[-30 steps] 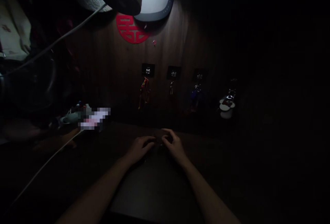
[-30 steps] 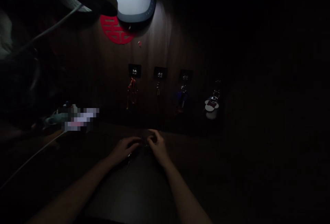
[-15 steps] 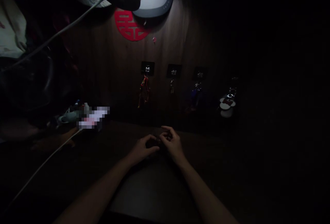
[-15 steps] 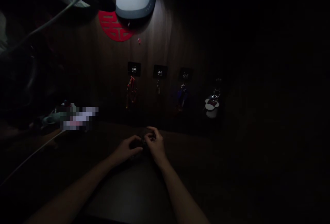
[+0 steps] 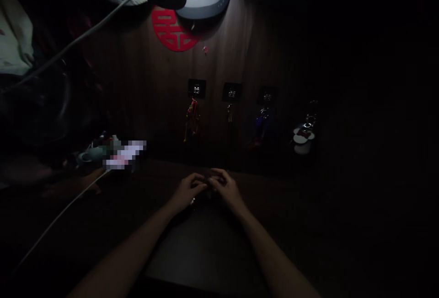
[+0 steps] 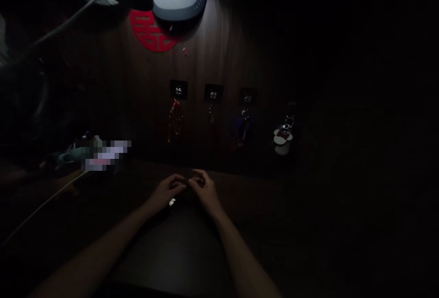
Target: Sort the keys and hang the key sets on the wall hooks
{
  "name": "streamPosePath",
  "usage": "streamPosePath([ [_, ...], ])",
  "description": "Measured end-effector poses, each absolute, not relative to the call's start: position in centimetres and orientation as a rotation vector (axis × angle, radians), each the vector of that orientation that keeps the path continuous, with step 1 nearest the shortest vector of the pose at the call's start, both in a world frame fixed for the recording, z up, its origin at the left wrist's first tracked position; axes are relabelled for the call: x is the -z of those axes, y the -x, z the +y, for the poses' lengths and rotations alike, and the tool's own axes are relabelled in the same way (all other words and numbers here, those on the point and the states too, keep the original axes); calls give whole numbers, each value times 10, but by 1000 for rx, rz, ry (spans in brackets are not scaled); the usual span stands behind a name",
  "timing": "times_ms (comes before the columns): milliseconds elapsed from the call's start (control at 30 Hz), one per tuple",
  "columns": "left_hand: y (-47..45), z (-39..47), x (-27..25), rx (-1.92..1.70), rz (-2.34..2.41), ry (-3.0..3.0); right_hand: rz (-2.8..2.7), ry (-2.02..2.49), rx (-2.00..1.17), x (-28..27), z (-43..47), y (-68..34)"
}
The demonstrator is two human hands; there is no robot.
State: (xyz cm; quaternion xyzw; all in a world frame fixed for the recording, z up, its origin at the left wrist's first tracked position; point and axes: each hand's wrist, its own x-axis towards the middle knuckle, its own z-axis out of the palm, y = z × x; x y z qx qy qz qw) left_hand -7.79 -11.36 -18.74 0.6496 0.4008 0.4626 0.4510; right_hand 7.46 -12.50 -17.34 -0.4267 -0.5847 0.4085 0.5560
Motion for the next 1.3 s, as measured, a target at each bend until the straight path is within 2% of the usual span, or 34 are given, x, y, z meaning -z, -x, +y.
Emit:
streamPosePath([
  [267,79,-107,189,-1187,993,-1618,-1493,1007,-945,179,-122,-72],
  [533,78,-109,186,-1163,967,-1592,-1669,1081,-635,173,-125,-78],
  [900,77,-114,180,-1142,1019,-1613,-1703,1040,-436,177,-122,-81],
  [1300,81,-114,182,-1213,1018,-1759,-1412,1065,-825,167,-128,-80],
])
